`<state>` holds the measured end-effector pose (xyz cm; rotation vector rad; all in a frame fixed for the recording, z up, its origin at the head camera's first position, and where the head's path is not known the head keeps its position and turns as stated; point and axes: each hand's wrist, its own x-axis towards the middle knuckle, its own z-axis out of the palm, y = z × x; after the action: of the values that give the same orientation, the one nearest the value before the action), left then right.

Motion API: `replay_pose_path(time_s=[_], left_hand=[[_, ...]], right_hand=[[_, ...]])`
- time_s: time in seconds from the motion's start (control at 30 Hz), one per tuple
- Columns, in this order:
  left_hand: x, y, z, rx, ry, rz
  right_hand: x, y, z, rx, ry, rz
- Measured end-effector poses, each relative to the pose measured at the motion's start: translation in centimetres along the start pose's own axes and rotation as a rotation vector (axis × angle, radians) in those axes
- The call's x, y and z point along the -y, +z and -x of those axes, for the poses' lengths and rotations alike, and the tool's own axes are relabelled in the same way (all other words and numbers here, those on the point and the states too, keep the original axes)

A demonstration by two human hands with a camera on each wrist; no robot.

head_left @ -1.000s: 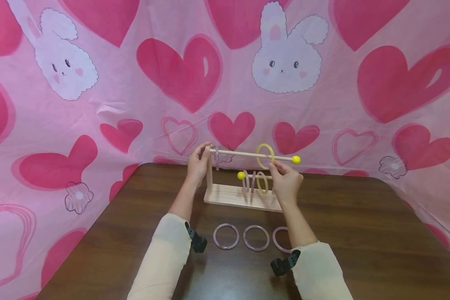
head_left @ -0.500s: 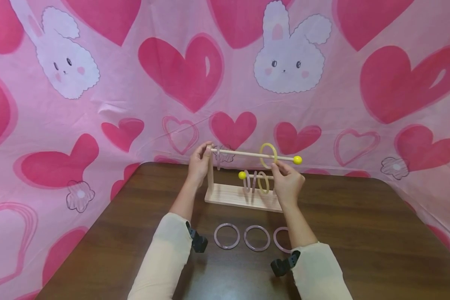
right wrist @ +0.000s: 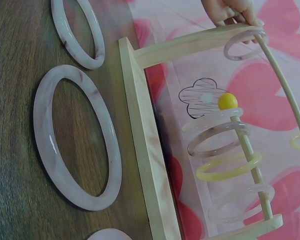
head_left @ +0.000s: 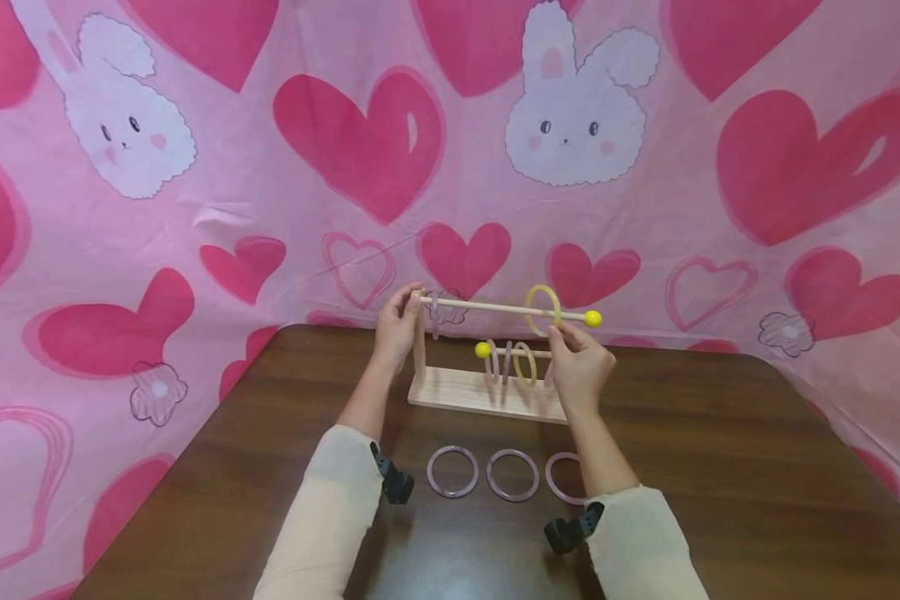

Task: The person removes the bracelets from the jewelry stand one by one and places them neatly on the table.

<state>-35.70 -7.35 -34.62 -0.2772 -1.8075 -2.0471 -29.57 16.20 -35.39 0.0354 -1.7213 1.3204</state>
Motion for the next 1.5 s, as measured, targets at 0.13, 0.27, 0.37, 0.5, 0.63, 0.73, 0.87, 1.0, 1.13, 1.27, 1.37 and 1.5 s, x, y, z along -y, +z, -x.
replay_pose_path(time_s=[0.13, 0.27, 0.37, 0.5, 0.63, 0.73, 0.87, 1.0, 1.13, 1.27, 1.37, 1.5], left_hand=[[0.0, 0.0, -0.1, 0.002, 0.001, -0.008], [-0.1, 0.0, -0.1, -0.002, -0.002, -0.020], [-0.1, 0.0, 0.0, -0.005, -0.009, -0.023], [-0.1, 0.0, 0.0, -0.007, -0.014, -0.024], [0.0, -0.1, 0.0, -0.005, -0.016, -0.026], [0.0, -0.1, -0.1, -0.001, -0.011, -0.025], [-0.1, -0.1, 0.0, 0.002, -0.013, -0.025], [-0.1, -0.1, 0.0, 0.002, -0.019, -0.026], [0.0, -0.1, 0.1, 0.003, -0.013, -0.026], [0.0, -0.1, 0.1, 0.001, -0.010, -0.022], [0.0, -0.1, 0.1, -0.001, -0.009, -0.022], [0.0, -0.1, 0.1, 0.001, -0.011, -0.017]], right_hand=[[0.0, -0.2, -0.1, -0.009, 0.003, 0.020], [0.0, -0.4, -0.1, -0.034, -0.004, 0.029], [-0.1, -0.4, -0.1, -0.054, -0.018, 0.029], [-0.2, -0.5, 0.0, -0.064, -0.034, 0.020], [-0.3, -0.6, 0.0, -0.068, -0.040, 0.016], [-0.4, -0.7, 0.0, -0.078, -0.038, 0.014], [-0.5, -0.8, -0.1, -0.092, -0.032, 0.010], [-0.5, -0.9, -0.1, -0.104, -0.025, 0.001], [-0.3, -1.0, -0.1, -0.108, -0.003, -0.029], [0.5, -1.2, 0.0, -0.120, 0.037, -0.035], [1.4, -1.4, 0.1, -0.133, 0.048, -0.033], [1.0, -1.5, -0.2, -0.156, 0.053, -0.034]])
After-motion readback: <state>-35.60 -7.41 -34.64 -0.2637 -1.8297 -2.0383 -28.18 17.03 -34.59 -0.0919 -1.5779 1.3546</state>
